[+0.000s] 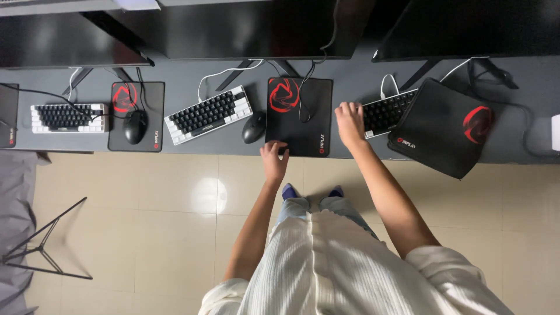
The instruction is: The person walks between several computer desks in a row, placing black mousepads with red logos on each surface. They then position a computer mouse on each mousepad and adjust the placement of the keyboards to align with the new setup.
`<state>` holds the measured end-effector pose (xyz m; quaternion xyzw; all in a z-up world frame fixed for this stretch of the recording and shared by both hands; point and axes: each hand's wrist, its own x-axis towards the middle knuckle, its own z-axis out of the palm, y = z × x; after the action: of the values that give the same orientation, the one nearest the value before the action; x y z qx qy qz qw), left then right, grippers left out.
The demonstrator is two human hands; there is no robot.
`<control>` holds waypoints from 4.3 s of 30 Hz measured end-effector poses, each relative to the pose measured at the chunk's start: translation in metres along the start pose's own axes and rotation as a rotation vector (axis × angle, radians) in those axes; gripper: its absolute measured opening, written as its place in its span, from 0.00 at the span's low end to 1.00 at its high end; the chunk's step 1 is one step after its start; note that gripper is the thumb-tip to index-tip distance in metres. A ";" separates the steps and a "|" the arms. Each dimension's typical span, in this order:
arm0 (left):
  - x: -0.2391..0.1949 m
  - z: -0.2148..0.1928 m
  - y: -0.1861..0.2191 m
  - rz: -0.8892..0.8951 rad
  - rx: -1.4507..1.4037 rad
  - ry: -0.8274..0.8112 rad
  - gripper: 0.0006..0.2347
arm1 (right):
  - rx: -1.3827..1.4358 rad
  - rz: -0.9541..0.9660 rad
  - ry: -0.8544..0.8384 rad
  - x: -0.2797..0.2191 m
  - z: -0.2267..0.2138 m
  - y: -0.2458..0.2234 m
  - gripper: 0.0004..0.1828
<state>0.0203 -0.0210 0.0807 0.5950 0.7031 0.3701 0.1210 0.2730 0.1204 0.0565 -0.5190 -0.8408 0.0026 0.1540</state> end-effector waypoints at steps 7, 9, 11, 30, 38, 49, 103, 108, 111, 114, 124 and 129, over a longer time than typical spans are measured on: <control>-0.015 -0.002 -0.032 -0.122 -0.001 0.006 0.21 | 0.456 0.335 -0.106 -0.064 0.061 -0.042 0.14; -0.015 0.004 -0.046 -0.199 -0.076 -0.040 0.20 | 0.470 0.353 0.078 -0.073 0.075 -0.046 0.23; -0.015 0.003 -0.054 -0.166 -0.072 -0.055 0.18 | 0.505 0.424 0.071 -0.073 0.076 -0.048 0.22; 0.018 -0.035 -0.041 0.127 0.017 -0.193 0.13 | 0.550 0.748 -0.036 -0.062 0.066 -0.052 0.09; 0.007 -0.005 -0.052 0.307 0.112 -0.337 0.05 | 0.442 0.763 0.109 -0.069 0.064 -0.066 0.12; 0.015 0.014 -0.059 0.361 0.093 -0.377 0.03 | 0.455 0.828 -0.027 -0.066 0.072 -0.058 0.11; 0.069 0.086 -0.011 -0.089 0.151 -0.211 0.41 | 0.491 0.057 -0.252 -0.078 -0.003 -0.118 0.29; 0.068 0.096 0.003 -0.052 0.084 -0.183 0.43 | 0.490 -0.024 -0.241 -0.083 0.001 -0.110 0.31; 0.068 0.085 0.001 -0.062 0.000 -0.208 0.44 | 0.492 -0.027 -0.235 -0.077 -0.009 -0.115 0.30; 0.072 0.061 -0.016 -0.083 -0.167 -0.229 0.41 | 0.527 0.030 -0.241 -0.066 -0.009 -0.125 0.27; 0.094 -0.091 -0.194 -0.169 0.012 0.222 0.24 | 0.853 -0.099 -0.084 0.073 0.064 -0.207 0.21; 0.099 -0.147 -0.286 -0.395 0.160 0.391 0.34 | 0.901 0.219 -0.068 0.134 0.169 -0.234 0.30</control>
<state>-0.3091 0.0098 0.0195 0.3715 0.8423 0.3904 0.0053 -0.0308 0.1554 -0.0314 -0.4858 -0.7008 0.4007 0.3351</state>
